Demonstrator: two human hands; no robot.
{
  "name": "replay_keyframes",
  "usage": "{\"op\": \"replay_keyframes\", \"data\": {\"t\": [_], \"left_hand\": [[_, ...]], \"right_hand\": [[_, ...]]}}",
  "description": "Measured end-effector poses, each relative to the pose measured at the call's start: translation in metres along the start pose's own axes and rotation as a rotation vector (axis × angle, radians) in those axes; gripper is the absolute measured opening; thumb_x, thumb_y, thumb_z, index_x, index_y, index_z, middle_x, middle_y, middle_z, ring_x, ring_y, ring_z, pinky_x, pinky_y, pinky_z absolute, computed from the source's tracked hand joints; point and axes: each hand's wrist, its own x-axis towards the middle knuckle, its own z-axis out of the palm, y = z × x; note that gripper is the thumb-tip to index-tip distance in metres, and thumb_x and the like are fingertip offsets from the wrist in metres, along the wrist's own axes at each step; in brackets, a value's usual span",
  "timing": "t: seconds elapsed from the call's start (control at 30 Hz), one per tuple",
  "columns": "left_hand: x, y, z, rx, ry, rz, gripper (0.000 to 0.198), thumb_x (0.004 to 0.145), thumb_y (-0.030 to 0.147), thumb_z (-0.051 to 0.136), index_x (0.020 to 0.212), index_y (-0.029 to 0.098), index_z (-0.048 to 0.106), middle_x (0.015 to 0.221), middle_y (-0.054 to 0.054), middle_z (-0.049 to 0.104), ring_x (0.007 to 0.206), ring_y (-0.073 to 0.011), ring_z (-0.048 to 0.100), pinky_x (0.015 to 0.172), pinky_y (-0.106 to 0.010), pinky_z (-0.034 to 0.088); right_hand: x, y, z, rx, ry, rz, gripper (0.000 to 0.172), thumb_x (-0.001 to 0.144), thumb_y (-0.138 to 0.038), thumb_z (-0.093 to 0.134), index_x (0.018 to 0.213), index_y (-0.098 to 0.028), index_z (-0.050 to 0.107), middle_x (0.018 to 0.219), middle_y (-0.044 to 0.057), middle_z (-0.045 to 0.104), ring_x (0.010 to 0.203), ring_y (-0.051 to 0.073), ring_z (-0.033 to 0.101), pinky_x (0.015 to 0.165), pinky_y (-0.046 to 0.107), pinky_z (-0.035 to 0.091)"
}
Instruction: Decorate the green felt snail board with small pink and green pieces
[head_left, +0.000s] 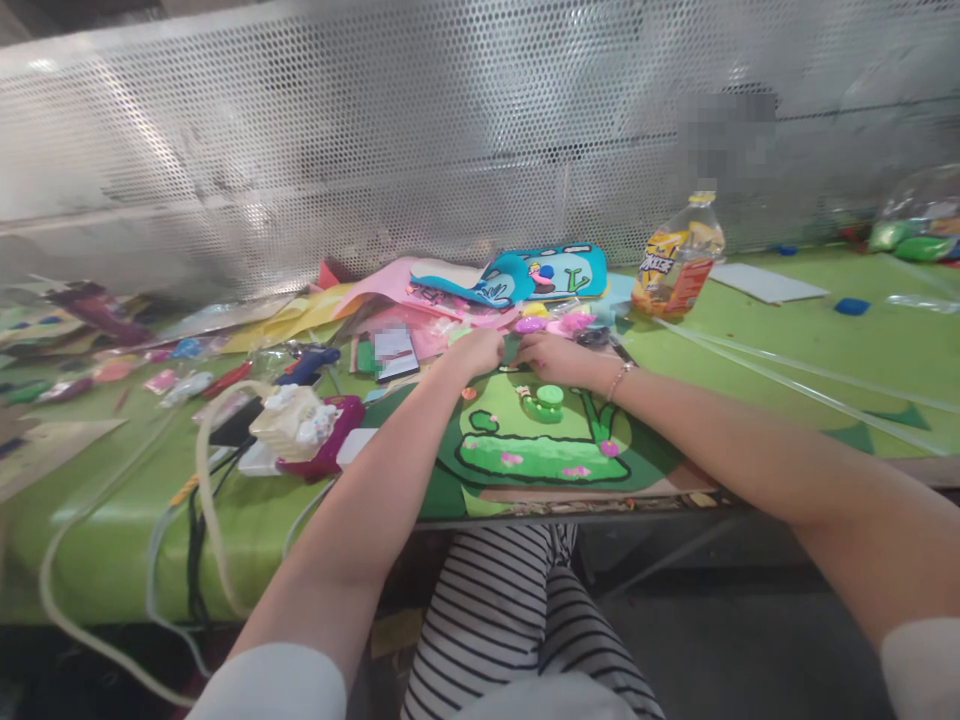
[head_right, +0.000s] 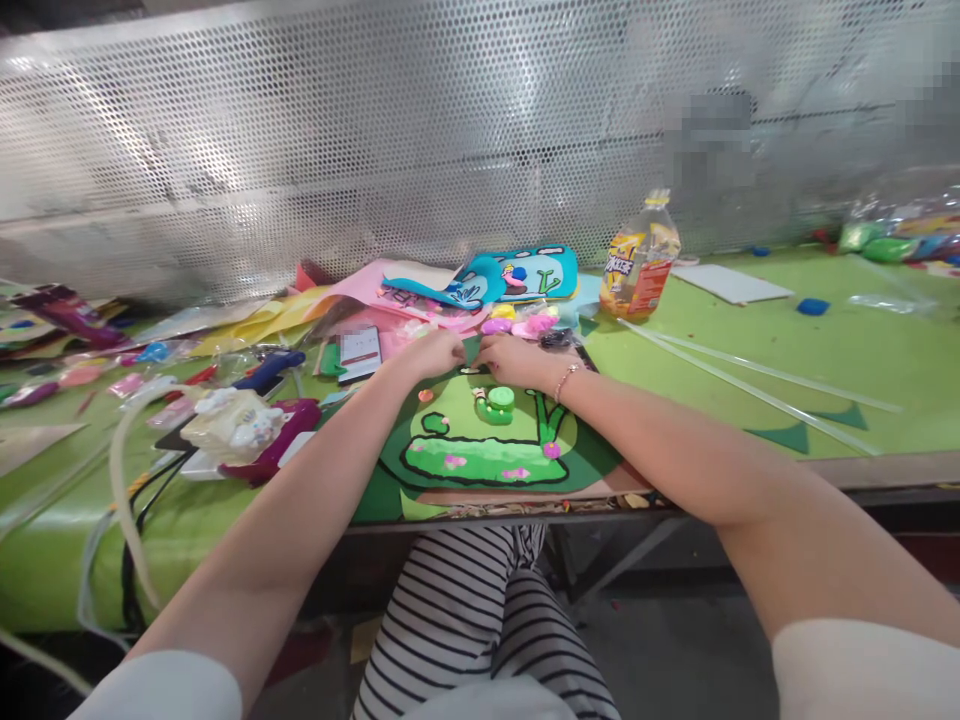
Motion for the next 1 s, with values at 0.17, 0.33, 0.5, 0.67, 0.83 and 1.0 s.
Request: {"op": "replay_keyframes", "data": {"t": [0.17,0.33,0.5,0.67,0.83,1.0], "left_hand": [[0.000,-0.002,0.001,0.009,0.006,0.062,0.032,0.070,0.010,0.050,0.091,0.016,0.073,0.089,-0.008,0.071,0.077,-0.0169,0.063,0.066,-0.023,0.043],[0.001,-0.003,0.004,0.036,0.032,0.099,0.033,0.067,0.010,0.050,0.089,0.017,0.073,0.085,-0.005,0.070,0.074,-0.0158,0.060,0.062,-0.023,0.039],[0.005,-0.006,0.008,0.068,0.032,0.129,0.031,0.069,0.012,0.049,0.089,0.016,0.071,0.087,-0.006,0.070,0.075,-0.0161,0.059,0.064,-0.023,0.039],[0.008,-0.009,0.013,0.110,-0.018,0.145,0.031,0.066,0.007,0.048,0.087,0.012,0.070,0.088,-0.010,0.070,0.075,-0.0175,0.060,0.065,-0.024,0.041],[0.007,-0.007,0.014,0.136,-0.051,0.151,0.033,0.066,0.004,0.049,0.090,0.011,0.070,0.093,-0.012,0.071,0.079,-0.0187,0.062,0.069,-0.024,0.042],[0.004,-0.002,0.011,0.165,-0.102,0.123,0.034,0.065,0.002,0.053,0.091,0.012,0.071,0.091,-0.012,0.071,0.080,-0.0202,0.064,0.069,-0.024,0.044]], "right_hand": [[0.000,-0.003,-0.002,-0.060,-0.016,0.039,0.042,0.074,0.004,0.047,0.100,-0.015,0.073,0.102,0.012,0.066,0.085,0.018,0.061,0.080,0.031,0.049],[0.001,-0.004,-0.001,-0.074,-0.019,0.049,0.042,0.074,0.005,0.046,0.099,-0.016,0.073,0.100,0.011,0.066,0.085,0.017,0.061,0.081,0.030,0.048],[0.001,-0.004,-0.002,-0.086,-0.016,0.031,0.042,0.074,0.005,0.046,0.099,-0.016,0.072,0.098,0.010,0.066,0.082,0.016,0.060,0.078,0.028,0.048],[0.001,-0.006,-0.003,-0.066,-0.037,0.060,0.044,0.072,0.006,0.045,0.099,-0.016,0.073,0.105,0.011,0.065,0.087,0.016,0.060,0.081,0.029,0.048],[0.001,-0.006,-0.003,-0.071,-0.046,0.061,0.043,0.074,0.005,0.045,0.100,-0.016,0.072,0.105,0.011,0.065,0.088,0.016,0.060,0.083,0.030,0.048],[0.001,-0.005,-0.002,-0.067,-0.044,0.063,0.044,0.072,0.005,0.045,0.099,-0.017,0.072,0.106,0.010,0.065,0.088,0.016,0.059,0.082,0.029,0.047]]}}
